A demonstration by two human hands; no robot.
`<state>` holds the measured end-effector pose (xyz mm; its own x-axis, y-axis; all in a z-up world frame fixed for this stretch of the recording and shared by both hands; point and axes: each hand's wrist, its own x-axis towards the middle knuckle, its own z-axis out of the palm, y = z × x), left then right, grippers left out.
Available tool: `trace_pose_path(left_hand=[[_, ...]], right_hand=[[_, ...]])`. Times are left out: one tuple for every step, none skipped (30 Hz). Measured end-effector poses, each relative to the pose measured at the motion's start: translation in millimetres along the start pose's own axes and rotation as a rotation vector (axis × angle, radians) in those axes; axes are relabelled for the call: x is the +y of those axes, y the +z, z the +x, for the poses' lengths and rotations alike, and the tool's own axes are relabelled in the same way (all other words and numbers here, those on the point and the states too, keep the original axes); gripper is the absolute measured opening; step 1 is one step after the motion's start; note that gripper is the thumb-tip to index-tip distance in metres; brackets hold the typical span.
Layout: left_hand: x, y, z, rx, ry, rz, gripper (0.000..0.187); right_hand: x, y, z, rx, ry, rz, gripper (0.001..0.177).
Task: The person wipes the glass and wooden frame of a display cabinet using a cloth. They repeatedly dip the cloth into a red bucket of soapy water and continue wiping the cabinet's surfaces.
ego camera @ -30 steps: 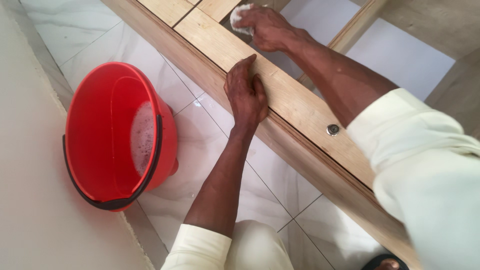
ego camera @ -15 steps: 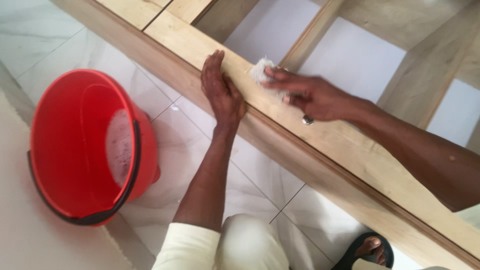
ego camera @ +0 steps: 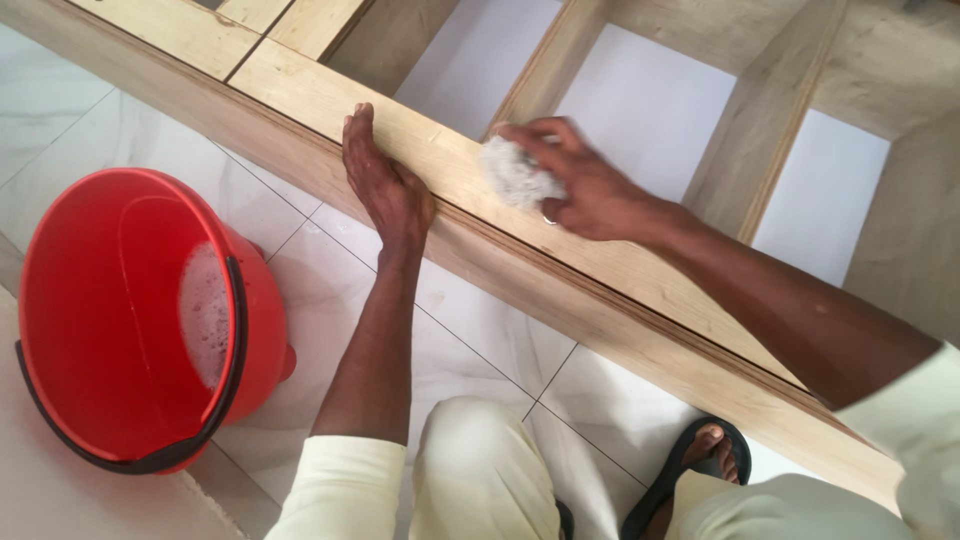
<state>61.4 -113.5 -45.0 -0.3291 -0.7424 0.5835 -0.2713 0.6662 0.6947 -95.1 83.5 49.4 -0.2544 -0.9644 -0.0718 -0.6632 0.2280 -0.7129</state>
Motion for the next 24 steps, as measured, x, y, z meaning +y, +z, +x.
trace_pose_path(left_hand=[[-0.6, 0.6, 0.3, 0.013, 0.036, 0.005, 0.065], [-2.0, 0.8, 1.0, 0.026, 0.072, 0.01, 0.064], [-2.3, 2.4, 0.7, 0.01, 0.064, 0.015, 0.065], [-3.0, 3.1, -0.3, -0.007, 0.056, 0.02, 0.065], [-6.3, 1.5, 0.1, -0.026, 0.055, 0.035, 0.066], [-8.4, 3.2, -0.1, -0.049, 0.056, 0.054, 0.067], [-11.3, 3.9, -0.7, -0.069, 0.056, 0.078, 0.068], [-15.2, 4.8, -1.4, -0.089, 0.055, 0.102, 0.069], [-19.8, 7.3, -3.2, -0.099, 0.075, 0.151, 0.07], [-27.2, 5.4, -0.7, -0.109, 0.097, 0.199, 0.071], [-30.9, 8.3, 2.3, -0.124, 0.121, 0.238, 0.072], [-32.5, 11.4, 4.4, -0.16, 0.105, 0.324, 0.073], [-32.9, 12.7, 7.0, -0.202, 0.098, 0.408, 0.075], [-34.4, 5.8, 10.7, -0.241, 0.128, 0.376, 0.074], [-32.1, 1.3, 12.4, -0.279, 0.157, 0.331, 0.075], [-26.8, -0.9, 15.7, -0.253, 0.211, 0.408, 0.083], [-15.6, 3.6, 10.8, -0.229, 0.264, 0.474, 0.092], [-1.9, 1.2, -2.8, -0.267, 0.269, 0.448, 0.067], [15.4, -0.4, -8.3, -0.301, 0.275, 0.424, 0.045], [40.8, 13.2, -16.1, -0.388, 0.367, 0.294, 0.046], [66.7, 21.5, -28.7, -0.469, 0.463, 0.18, 0.047], [94.4, 28.8, -42.2, -0.55, 0.557, 0.065, 0.048], [124.7, 36.5, -53.6, -0.599, 0.638, -0.002, 0.048], [154.9, 45.0, -64.9, -0.647, 0.721, -0.069, 0.047]], right_hand=[[-6.3, -3.0, -14.2, 0.002, 0.038, -0.013, 0.083], [-12.3, -3.6, -28.8, 0.005, 0.076, -0.025, 0.075], [-16.6, -4.8, -44.7, 0.01, 0.119, -0.042, 0.068], [-20.6, -3.9, -62.4, 0.006, 0.145, -0.063, 0.06], [-25.5, 2.3, -79.2, 0.004, 0.167, -0.074, 0.052], [-28.6, 6.8, -89.8, 0.001, 0.188, -0.085, 0.045], [-30.0, 10.5, -92.0, 0.061, 0.193, -0.107, 0.044], [-30.1, 15.5, -92.3, 0.12, 0.199, -0.128, 0.043], [-26.7, 18.5, -98.6, 0.183, 0.221, -0.156, 0.042], [-23.3, 24.0, -100.6, 0.221, 0.143, -0.21, 0.045], [-20.3, 29.5, -101.2, 0.261, 0.077, -0.27, 0.049], [-15.6, 30.1, -107.2, 0.299, 0.01, -0.332, 0.052], [-10.5, 28.4, -120.9, 0.318, 0.031, -0.335, 0.053], [-5.8, 27.0, -136.2, 0.337, 0.051, -0.339, 0.054], [0.8, 22.1, -155.6, 0.359, 0.078, -0.353, 0.055], [6.9, 18.5, -179.0, 0.397, 0.142, -0.376, 0.055], [13.0, 15.5, -210.6, 0.433, 0.215, -0.403, 0.055], [19.2, 12.2, -243.0, 0.469, 0.289, -0.43, 0.055], [25.3, 7.5, -273.6, 0.555, 0.294, -0.495, 0.056], [31.4, 3.6, -305.9, 0.637, 0.298, -0.564, 0.057], [38.7, 5.1, -333.5, 0.72, 0.29, -0.623, 0.057], [47.1, 6.4, -363.1, 0.743, 0.417, -0.615, 0.056], [57.7, 3.1, -395.3, 0.765, 0.535, -0.608, 0.054], [69.9, -0.8, -427.9, 0.791, 0.609, -0.648, 0.052]])
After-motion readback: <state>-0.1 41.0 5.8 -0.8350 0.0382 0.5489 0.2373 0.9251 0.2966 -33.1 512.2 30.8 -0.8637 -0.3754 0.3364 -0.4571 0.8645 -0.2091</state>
